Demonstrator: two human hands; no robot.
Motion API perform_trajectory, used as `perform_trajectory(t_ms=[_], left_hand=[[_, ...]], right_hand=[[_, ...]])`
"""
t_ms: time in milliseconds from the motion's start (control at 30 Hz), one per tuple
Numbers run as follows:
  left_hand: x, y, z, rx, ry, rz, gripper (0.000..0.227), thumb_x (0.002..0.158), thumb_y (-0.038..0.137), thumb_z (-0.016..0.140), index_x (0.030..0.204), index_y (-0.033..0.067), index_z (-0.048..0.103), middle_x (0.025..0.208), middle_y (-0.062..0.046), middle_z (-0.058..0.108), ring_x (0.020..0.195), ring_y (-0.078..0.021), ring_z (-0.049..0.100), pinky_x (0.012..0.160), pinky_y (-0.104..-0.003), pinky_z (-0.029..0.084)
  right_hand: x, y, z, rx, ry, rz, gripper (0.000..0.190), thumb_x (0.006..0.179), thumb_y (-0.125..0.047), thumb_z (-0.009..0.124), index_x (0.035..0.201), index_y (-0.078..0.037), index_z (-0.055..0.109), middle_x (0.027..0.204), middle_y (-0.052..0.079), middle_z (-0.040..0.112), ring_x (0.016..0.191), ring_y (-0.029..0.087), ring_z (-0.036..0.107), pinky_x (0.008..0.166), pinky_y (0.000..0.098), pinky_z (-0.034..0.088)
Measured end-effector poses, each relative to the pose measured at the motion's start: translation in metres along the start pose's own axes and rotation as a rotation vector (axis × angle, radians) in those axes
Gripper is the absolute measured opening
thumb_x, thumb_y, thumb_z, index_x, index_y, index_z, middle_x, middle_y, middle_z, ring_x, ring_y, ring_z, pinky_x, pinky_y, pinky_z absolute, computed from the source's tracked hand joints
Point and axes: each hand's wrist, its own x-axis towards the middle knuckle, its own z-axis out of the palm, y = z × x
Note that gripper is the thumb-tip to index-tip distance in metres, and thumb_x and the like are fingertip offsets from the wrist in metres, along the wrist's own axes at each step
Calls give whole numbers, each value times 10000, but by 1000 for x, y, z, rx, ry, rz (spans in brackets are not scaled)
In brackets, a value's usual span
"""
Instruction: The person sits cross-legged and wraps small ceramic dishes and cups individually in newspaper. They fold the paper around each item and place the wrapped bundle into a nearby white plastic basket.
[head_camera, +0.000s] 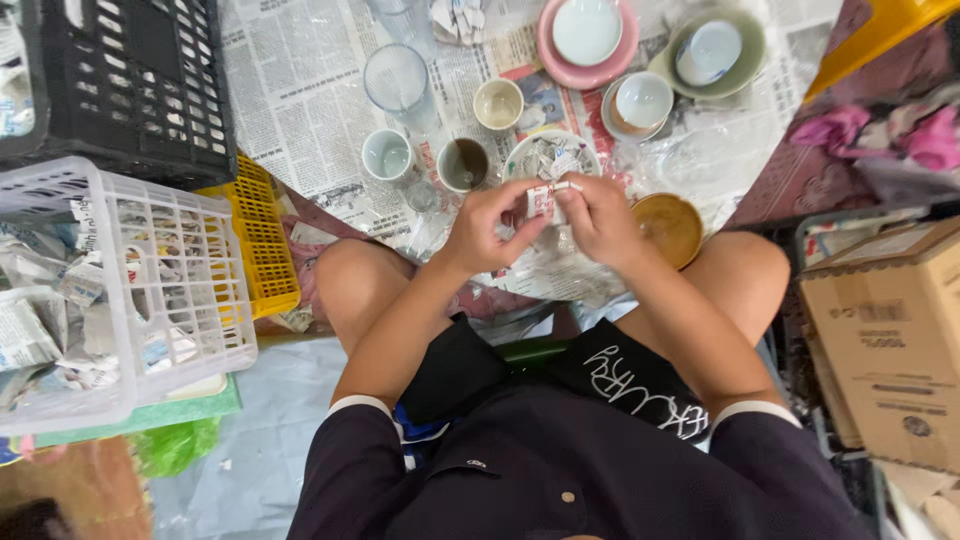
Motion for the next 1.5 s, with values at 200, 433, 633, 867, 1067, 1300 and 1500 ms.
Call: perform_trajectory(t_ms=[200, 433, 633, 867, 1067, 1300, 1500], left_hand=[[-13, 57, -31, 87, 182, 139, 273, 909, 5, 758, 1175, 46, 719, 981, -85, 689, 796, -165, 655, 693, -283, 520], [-119, 110, -78, 285, 508, 162, 283, 820, -8, 804, 1088, 52, 738, 1027, -84, 683, 905, -222, 679, 825, -325, 552], [-181, 143, -143, 503, 900, 218, 245, 774, -39, 790, 990, 43, 711, 1054, -108, 703, 958, -260, 679, 872, -356, 545], [-244, 162, -184, 975, 1242, 386, 268, 763, -35, 779, 961, 138, 727, 1074, -63, 623, 1000, -246, 605, 853, -380, 532], [-244, 143, -250, 1358, 1295, -50, 399, 811, 99, 813, 1185, 126, 676, 1245, -121, 607, 1141, -363, 580, 1029, -517, 434], [-189, 158, -196, 921, 900, -222, 458, 878, 147, 778, 1312, 113, 638, 1354, -132, 621, 1279, -358, 573, 1091, -472, 440], [-129, 183, -106, 582, 478, 63, 372, 929, 80, 734, 1295, 97, 670, 1328, -97, 647, 1208, -289, 649, 1044, -390, 529]], right_hand=[[1, -57, 17, 237, -64, -123, 187, 1098, -141, 450, 1153, -6, 567, 961, 85, 602, 790, 164, 634, 726, 319, 525], [-26, -138, 68, 219, -284, 98, 436, 1044, -138, 493, 1461, -57, 397, 1057, 151, 618, 861, 211, 619, 778, 349, 535], [-44, -188, 121, 363, -470, -344, 487, 976, -89, 538, 1430, -58, 364, 1452, 200, 457, 1058, 230, 619, 884, 361, 541], [-63, -220, 160, 403, -615, -388, 558, 919, -38, 595, 1423, -64, 356, 1480, 222, 415, 1102, 258, 580, 893, 366, 528], [-81, -239, 146, 396, -685, -375, 600, 881, -19, 676, 1400, -68, 378, 1483, 222, 422, 1127, 242, 633, 877, 350, 549], [-89, -226, 107, 220, -614, -326, 551, 856, -16, 700, 1340, -56, 442, 1475, 221, 455, 1087, 234, 666, 868, 338, 550], [-91, -207, 62, 128, -385, -439, 462, 885, -8, 667, 1307, -38, 482, 1427, 226, 491, 1179, 301, 614, 1012, 392, 486]])
